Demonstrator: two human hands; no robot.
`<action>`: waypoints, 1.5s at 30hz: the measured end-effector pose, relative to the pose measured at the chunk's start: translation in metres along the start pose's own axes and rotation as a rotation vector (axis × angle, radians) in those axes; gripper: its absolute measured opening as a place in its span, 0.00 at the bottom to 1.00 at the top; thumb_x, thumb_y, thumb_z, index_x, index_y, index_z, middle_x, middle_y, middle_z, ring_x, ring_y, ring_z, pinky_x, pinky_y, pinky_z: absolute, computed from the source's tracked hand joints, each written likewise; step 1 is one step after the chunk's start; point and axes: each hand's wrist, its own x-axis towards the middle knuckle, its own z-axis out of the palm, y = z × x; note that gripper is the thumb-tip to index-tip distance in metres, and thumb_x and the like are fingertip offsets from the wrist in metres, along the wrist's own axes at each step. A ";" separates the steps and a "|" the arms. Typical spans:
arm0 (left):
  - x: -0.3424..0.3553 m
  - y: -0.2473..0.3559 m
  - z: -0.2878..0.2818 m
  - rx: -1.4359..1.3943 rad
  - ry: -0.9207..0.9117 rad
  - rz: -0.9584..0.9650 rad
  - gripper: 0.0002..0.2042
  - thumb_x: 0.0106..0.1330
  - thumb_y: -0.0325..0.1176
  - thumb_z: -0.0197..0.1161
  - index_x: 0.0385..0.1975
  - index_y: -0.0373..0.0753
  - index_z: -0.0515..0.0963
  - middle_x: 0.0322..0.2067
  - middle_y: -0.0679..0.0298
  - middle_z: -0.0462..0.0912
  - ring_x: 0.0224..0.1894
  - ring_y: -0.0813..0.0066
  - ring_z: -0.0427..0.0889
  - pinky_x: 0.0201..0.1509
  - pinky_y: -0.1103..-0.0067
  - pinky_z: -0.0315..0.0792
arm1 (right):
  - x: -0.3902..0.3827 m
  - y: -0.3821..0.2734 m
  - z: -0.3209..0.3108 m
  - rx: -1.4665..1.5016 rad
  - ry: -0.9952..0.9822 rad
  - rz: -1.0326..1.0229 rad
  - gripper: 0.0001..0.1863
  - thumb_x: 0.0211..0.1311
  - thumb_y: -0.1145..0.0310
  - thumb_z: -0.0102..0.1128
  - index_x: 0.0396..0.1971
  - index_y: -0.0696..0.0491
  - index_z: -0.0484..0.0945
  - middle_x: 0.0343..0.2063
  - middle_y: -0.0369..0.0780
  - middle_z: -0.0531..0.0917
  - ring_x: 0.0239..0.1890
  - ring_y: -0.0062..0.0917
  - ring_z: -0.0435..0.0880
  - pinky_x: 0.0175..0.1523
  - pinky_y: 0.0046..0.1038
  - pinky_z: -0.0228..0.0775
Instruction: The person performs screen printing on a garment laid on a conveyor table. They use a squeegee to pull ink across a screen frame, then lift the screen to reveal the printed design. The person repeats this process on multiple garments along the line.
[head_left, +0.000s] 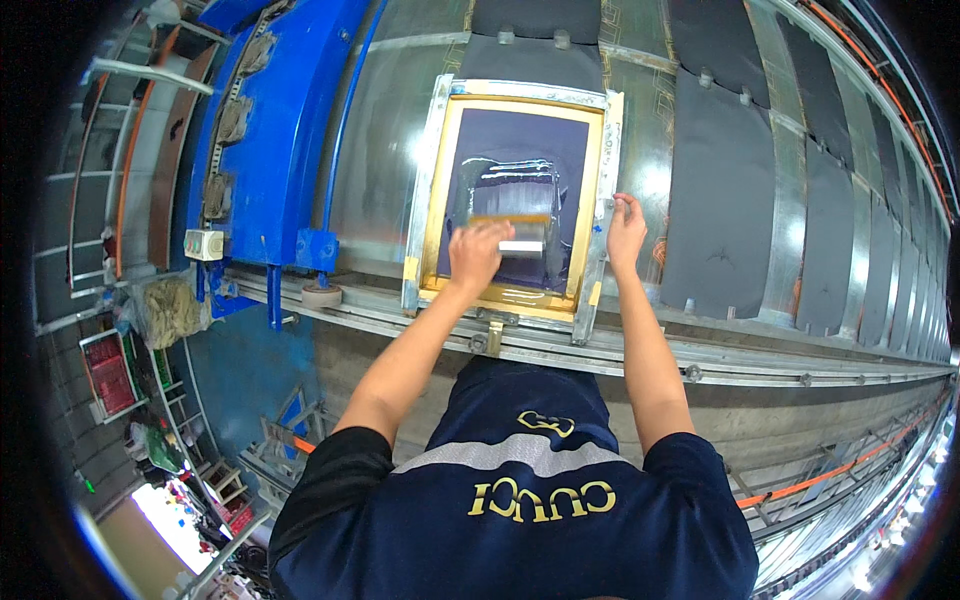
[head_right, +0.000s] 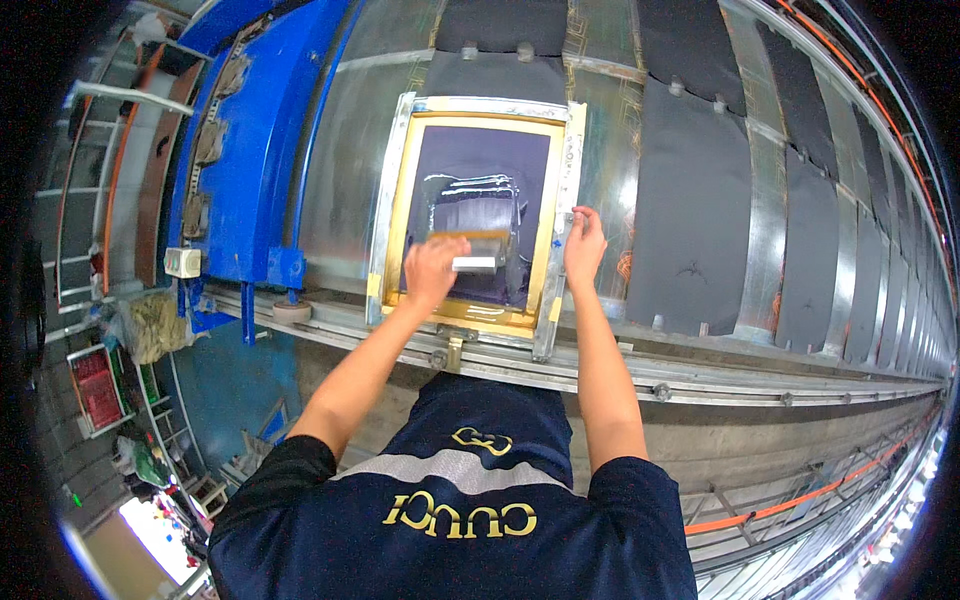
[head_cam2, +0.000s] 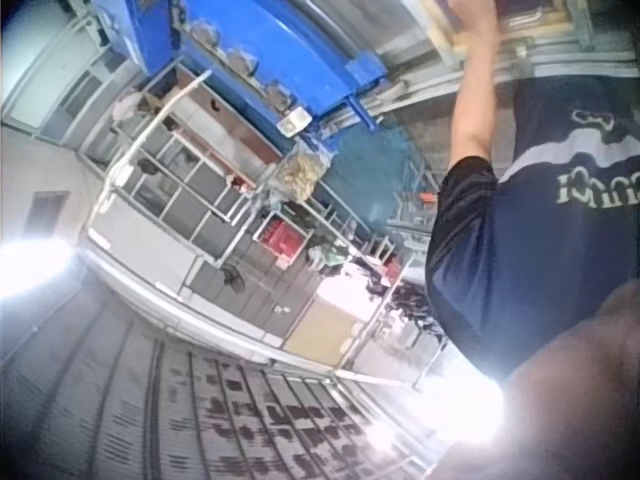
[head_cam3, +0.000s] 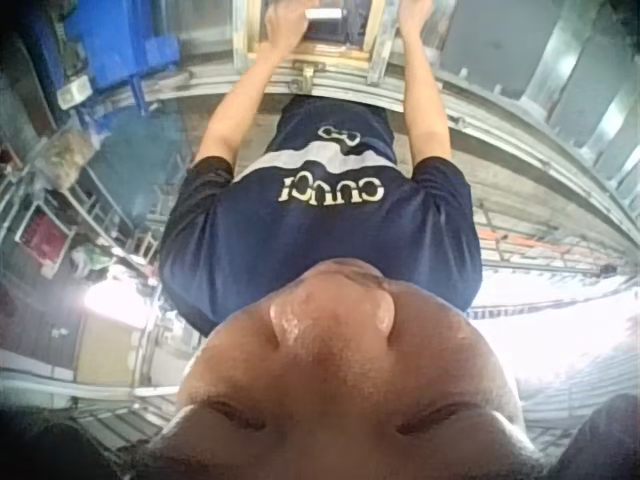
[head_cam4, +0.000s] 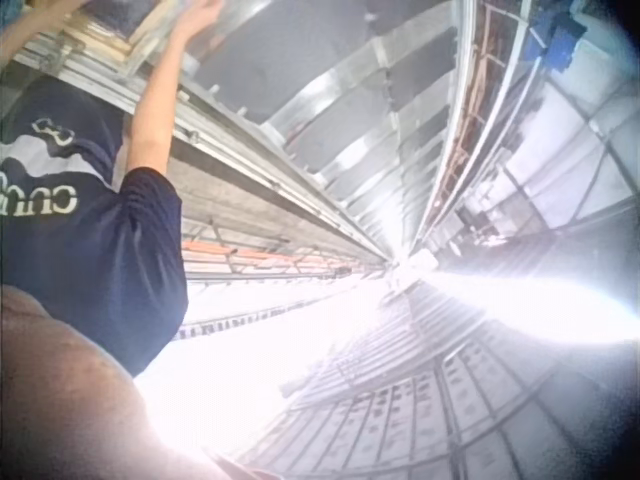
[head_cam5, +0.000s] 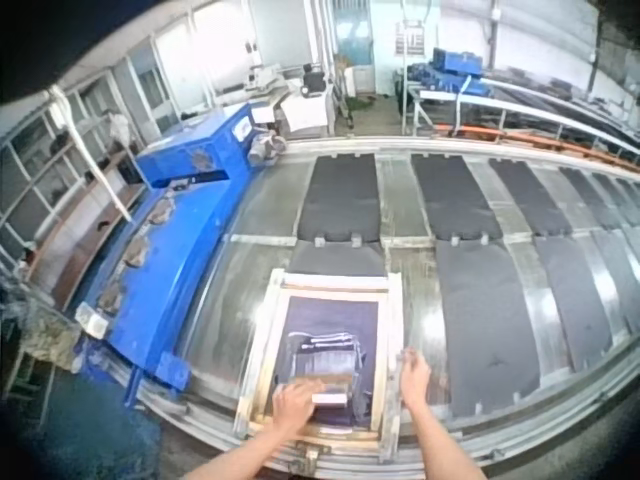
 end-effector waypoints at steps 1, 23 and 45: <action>0.025 -0.005 0.002 -0.026 -0.003 -0.031 0.19 0.56 0.19 0.65 0.43 0.51 0.89 0.48 0.70 0.91 0.51 0.69 0.87 0.50 0.67 0.73 | 0.000 -0.003 -0.001 0.000 -0.014 0.029 0.12 0.77 0.62 0.55 0.48 0.51 0.83 0.22 0.43 0.81 0.23 0.28 0.74 0.35 0.37 0.68; 0.012 -0.006 -0.008 0.017 -0.029 0.091 0.20 0.54 0.21 0.69 0.44 0.54 0.88 0.50 0.76 0.89 0.55 0.74 0.85 0.52 0.68 0.73 | -0.005 -0.010 -0.013 -0.032 -0.039 0.031 0.10 0.76 0.64 0.55 0.47 0.51 0.83 0.21 0.46 0.81 0.24 0.36 0.81 0.36 0.41 0.71; -0.057 -0.117 -0.053 -1.071 0.401 -1.199 0.40 0.63 0.63 0.72 0.62 0.32 0.76 0.56 0.54 0.84 0.57 0.63 0.82 0.65 0.64 0.73 | -0.018 -0.025 -0.038 0.337 -0.101 -0.021 0.13 0.79 0.68 0.54 0.53 0.58 0.80 0.44 0.40 0.85 0.47 0.26 0.82 0.56 0.29 0.73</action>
